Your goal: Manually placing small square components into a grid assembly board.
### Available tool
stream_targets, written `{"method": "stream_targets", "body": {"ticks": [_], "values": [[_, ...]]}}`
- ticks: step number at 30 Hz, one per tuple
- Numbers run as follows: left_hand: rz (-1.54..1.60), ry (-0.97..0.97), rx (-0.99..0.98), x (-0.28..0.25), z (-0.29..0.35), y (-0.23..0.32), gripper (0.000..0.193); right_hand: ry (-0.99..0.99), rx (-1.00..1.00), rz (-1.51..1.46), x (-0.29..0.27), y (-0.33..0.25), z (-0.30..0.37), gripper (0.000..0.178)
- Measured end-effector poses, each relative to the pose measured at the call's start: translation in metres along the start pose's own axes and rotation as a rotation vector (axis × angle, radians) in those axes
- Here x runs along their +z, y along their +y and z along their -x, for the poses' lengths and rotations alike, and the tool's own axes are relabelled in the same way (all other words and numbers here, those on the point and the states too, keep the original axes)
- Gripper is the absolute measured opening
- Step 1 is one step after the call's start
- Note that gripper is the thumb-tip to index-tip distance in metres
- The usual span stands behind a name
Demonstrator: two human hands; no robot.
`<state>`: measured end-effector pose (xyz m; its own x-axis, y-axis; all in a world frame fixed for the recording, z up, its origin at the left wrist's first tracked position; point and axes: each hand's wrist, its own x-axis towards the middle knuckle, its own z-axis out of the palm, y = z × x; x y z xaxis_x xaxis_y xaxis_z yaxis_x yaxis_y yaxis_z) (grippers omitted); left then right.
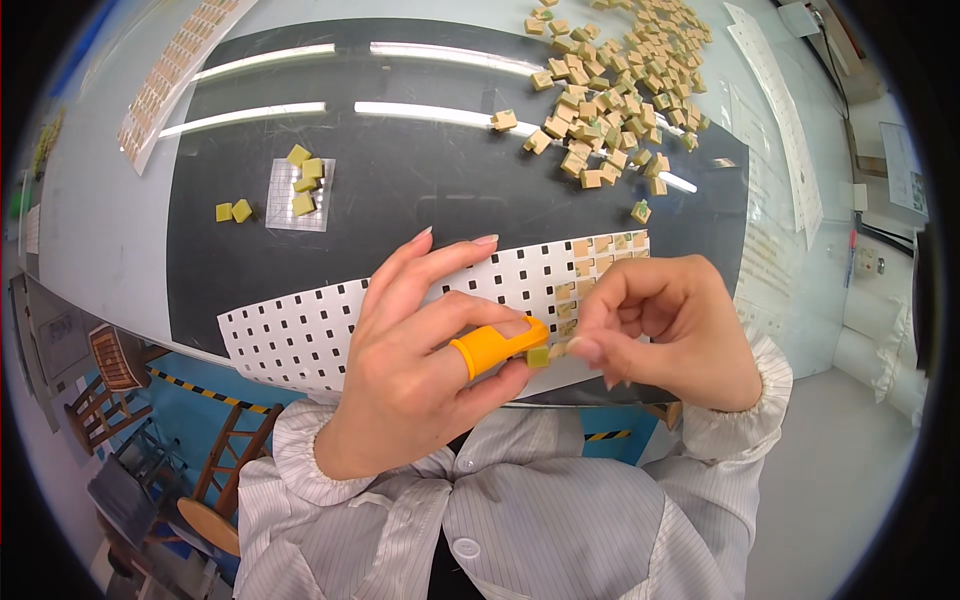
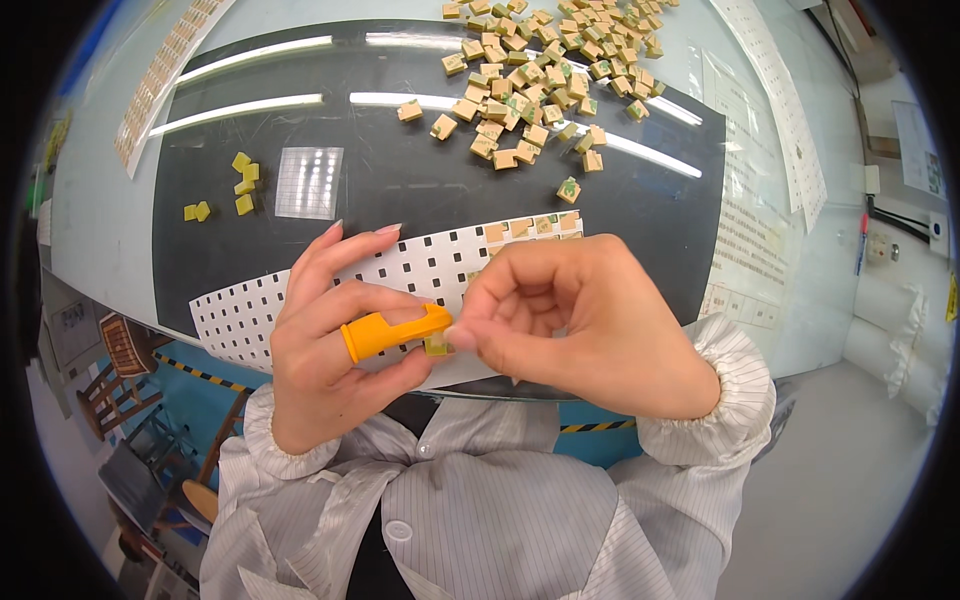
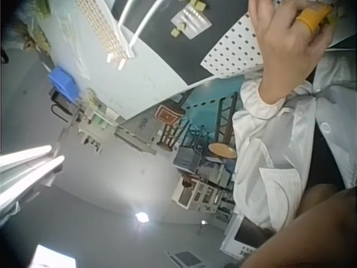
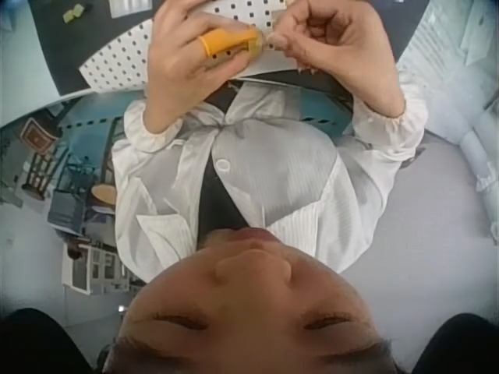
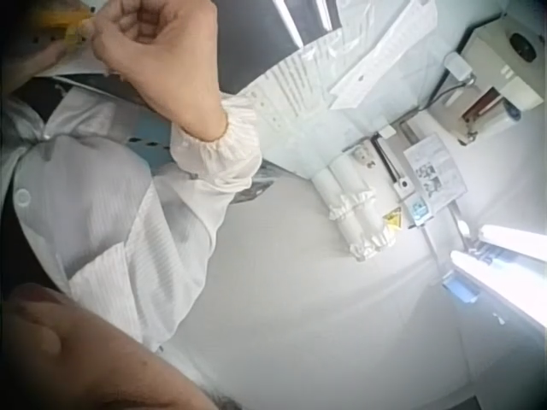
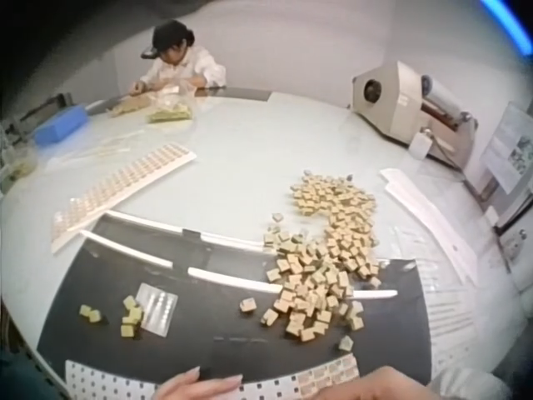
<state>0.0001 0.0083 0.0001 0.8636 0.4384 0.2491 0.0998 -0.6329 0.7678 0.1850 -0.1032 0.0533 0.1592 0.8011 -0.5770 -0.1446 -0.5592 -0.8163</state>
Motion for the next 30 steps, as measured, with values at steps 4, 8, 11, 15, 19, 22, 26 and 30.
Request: {"method": "stream_targets", "body": {"ticks": [4, 8, 11, 15, 19, 22, 26, 30], "values": [[-0.003, 0.007, 0.007, 0.0006, -0.0001, -0.0013, 0.023, -0.163, 0.210, -0.183, 0.0012, -0.0012, -0.0049, 0.011], [-0.007, 0.007, 0.008, -0.0001, 0.0000, -0.0007, 0.023, -0.161, 0.215, -0.162, 0.0009, -0.0006, -0.0072, 0.012], [-0.002, 0.002, 0.002, 0.0003, 0.0000, -0.0012, 0.023, -0.181, 0.239, -0.174, 0.0002, -0.0013, -0.0077, 0.012], [-0.001, -0.006, 0.002, -0.0002, -0.0003, -0.0008, 0.023, -0.195, 0.241, -0.165, -0.0012, -0.0016, -0.0090, 0.012], [-0.005, -0.010, 0.005, -0.0007, -0.0001, -0.0013, 0.024, -0.197, 0.247, -0.163, -0.0009, -0.0022, -0.0096, 0.012], [-0.001, -0.014, 0.005, -0.0010, 0.0001, -0.0012, 0.024, -0.192, 0.249, -0.183, -0.0003, -0.0021, -0.0096, 0.011], [-0.004, -0.014, 0.009, -0.0009, 0.0000, -0.0015, 0.024, -0.191, 0.255, -0.162, -0.0006, -0.0029, -0.0098, 0.011], [-0.001, -0.014, 0.009, -0.0009, -0.0001, -0.0016, 0.024, -0.187, 0.262, -0.168, -0.0004, -0.0036, -0.0101, 0.011]]}}
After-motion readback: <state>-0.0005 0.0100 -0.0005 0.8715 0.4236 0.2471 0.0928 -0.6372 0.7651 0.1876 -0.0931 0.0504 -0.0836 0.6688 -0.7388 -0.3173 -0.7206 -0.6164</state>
